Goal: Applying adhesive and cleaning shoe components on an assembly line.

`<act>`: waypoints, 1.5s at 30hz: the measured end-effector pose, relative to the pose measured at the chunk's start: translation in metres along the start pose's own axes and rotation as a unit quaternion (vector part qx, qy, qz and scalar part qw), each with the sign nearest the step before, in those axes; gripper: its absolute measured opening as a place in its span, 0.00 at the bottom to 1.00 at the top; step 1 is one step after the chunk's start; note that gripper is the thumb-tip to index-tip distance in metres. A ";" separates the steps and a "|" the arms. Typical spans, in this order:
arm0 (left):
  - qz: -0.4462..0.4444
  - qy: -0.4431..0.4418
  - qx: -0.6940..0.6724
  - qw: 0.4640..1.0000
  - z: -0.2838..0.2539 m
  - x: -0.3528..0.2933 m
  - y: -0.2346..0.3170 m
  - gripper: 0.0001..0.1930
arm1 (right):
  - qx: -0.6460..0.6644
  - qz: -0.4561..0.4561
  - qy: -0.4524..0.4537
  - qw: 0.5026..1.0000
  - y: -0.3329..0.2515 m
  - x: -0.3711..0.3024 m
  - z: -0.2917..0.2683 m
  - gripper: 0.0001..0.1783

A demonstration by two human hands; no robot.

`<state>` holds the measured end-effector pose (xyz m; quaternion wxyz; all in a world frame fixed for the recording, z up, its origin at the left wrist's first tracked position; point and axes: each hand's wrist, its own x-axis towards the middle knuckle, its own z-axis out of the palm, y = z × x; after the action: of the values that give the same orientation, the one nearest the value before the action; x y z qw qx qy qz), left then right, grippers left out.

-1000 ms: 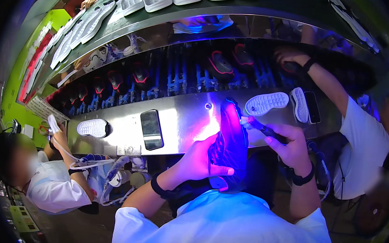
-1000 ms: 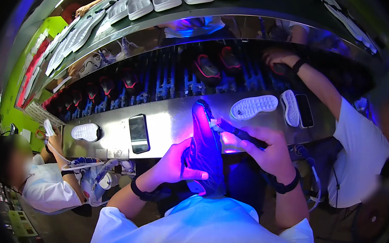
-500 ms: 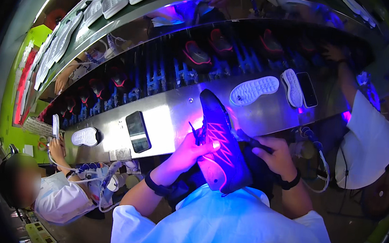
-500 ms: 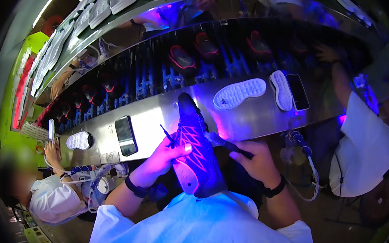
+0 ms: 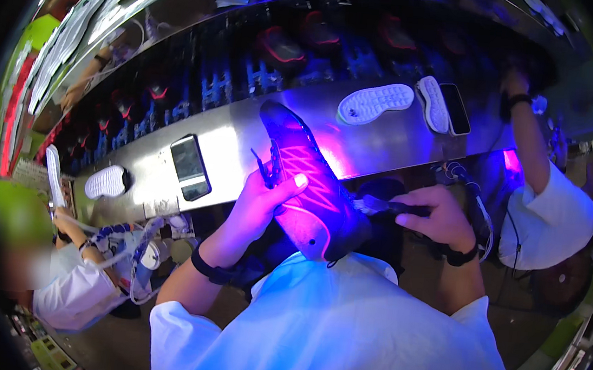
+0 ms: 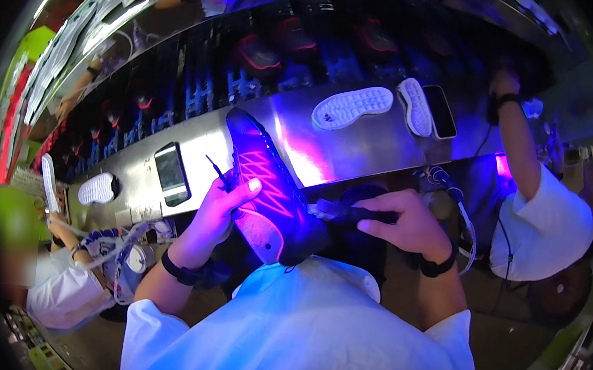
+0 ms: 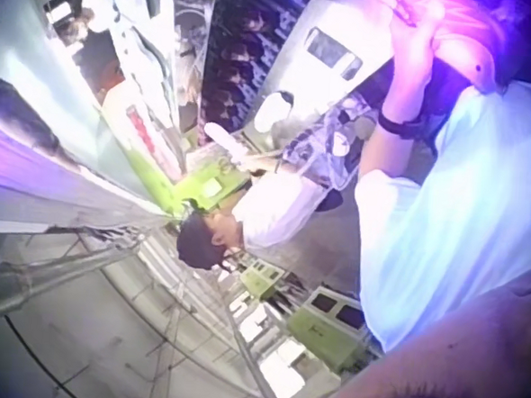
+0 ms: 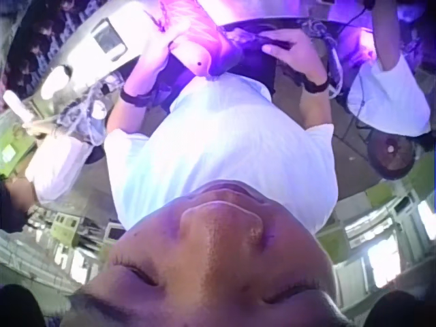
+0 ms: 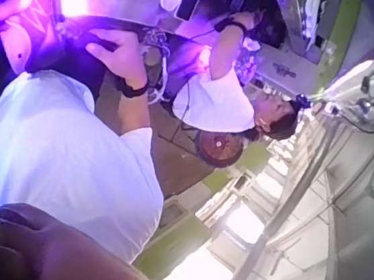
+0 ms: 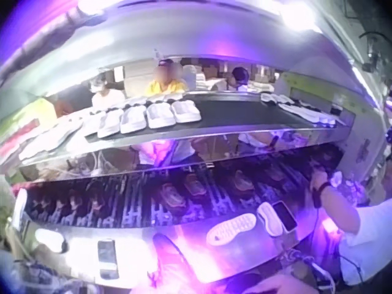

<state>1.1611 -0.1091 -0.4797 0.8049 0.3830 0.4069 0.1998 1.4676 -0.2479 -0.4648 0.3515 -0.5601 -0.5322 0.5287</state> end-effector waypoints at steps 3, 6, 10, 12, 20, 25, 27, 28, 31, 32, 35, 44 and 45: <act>0.017 0.040 -0.006 0.999 -0.006 -0.006 -0.004 0.24 | -0.124 -0.037 0.002 0.992 -0.021 -0.007 -0.003 0.17; 0.048 0.063 -0.059 0.995 -0.004 -0.006 -0.003 0.23 | -0.167 -0.037 0.026 0.985 -0.030 -0.009 0.000 0.17; -0.027 0.055 -0.101 0.993 -0.001 -0.005 -0.001 0.22 | -0.208 -0.034 0.071 0.975 -0.036 -0.007 0.001 0.18; -0.107 0.017 -0.093 0.990 -0.004 -0.003 0.003 0.21 | -0.226 -0.068 0.094 0.967 -0.039 -0.001 -0.002 0.18; -0.127 -0.046 -0.271 0.953 0.014 0.009 0.004 0.25 | -0.256 -0.138 0.131 0.948 -0.050 0.019 -0.026 0.19; -0.179 -0.061 -0.347 0.919 0.031 0.011 0.011 0.25 | -0.289 -0.173 0.137 0.931 -0.055 0.034 -0.044 0.21; -0.205 -0.075 -0.422 0.880 0.033 0.014 0.012 0.19 | -0.307 -0.188 0.132 0.924 -0.055 0.039 -0.050 0.21; -0.211 -0.073 -0.421 0.879 0.034 0.013 0.011 0.19 | -0.303 -0.183 0.134 0.926 -0.053 0.041 -0.052 0.21; -0.257 -0.127 -0.516 0.807 0.026 0.014 0.002 0.18 | -0.296 -0.232 0.137 0.916 -0.049 0.050 -0.056 0.23; -0.259 -0.125 -0.515 0.807 0.022 0.013 -0.003 0.18 | -0.299 -0.240 0.136 0.913 -0.048 0.053 -0.056 0.23; -0.308 -0.171 -0.577 0.737 0.019 0.010 -0.015 0.22 | -0.309 -0.255 0.132 0.907 -0.049 0.055 -0.056 0.24; -0.376 -0.180 -0.670 0.614 0.018 -0.004 -0.043 0.56 | -0.263 -0.278 0.098 0.918 -0.043 0.059 -0.038 0.24; -0.388 -0.169 -0.675 0.605 0.019 -0.007 -0.041 0.56 | -0.250 -0.272 0.102 0.924 -0.040 0.060 -0.035 0.24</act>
<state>1.1727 -0.1482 -0.5011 0.8916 -0.4353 0.1234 0.0185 1.4845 -0.1768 -0.4327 0.3827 -0.5143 -0.7401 0.2030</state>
